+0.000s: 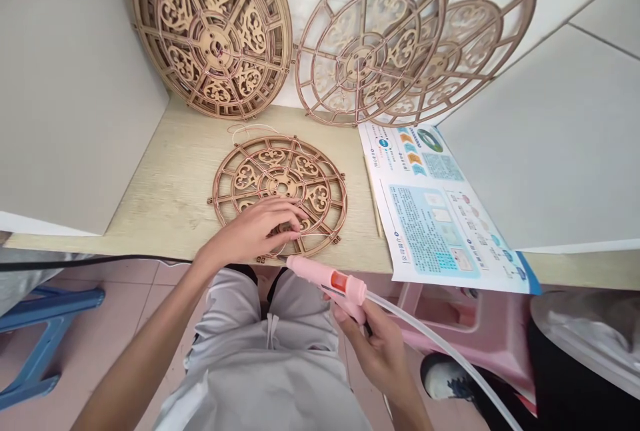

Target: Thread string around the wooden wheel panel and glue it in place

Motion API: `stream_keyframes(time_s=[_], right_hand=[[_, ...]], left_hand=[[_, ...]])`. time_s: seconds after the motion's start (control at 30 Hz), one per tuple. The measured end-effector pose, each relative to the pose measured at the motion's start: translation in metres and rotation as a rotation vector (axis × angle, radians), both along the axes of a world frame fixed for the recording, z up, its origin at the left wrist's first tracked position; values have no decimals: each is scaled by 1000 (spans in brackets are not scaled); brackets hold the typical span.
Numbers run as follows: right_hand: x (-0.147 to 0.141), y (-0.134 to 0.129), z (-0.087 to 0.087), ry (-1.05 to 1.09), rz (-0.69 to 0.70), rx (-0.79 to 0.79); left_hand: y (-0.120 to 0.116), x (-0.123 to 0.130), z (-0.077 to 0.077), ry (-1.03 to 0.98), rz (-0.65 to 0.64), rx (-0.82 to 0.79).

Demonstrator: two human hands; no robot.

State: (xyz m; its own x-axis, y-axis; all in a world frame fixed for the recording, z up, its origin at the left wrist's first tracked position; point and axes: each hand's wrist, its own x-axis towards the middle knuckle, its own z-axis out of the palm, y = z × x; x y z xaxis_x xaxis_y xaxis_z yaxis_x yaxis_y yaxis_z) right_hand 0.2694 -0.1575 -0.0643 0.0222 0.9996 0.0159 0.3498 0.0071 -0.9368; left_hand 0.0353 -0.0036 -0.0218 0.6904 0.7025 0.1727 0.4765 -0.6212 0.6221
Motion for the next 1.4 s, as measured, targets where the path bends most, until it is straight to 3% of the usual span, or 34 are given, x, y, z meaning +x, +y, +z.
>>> stream_keyframes(time_s=[0.47, 1.2, 1.4], right_hand=[[11, -4, -12, -137, -38, 79], [30, -2, -3, -171, -35, 84], [34, -7, 14, -190, -159, 21]], left_hand=[[1, 0, -1, 3, 1, -9], [2, 3, -5, -22, 24, 7], [-3, 11, -11, -33, 83, 59]])
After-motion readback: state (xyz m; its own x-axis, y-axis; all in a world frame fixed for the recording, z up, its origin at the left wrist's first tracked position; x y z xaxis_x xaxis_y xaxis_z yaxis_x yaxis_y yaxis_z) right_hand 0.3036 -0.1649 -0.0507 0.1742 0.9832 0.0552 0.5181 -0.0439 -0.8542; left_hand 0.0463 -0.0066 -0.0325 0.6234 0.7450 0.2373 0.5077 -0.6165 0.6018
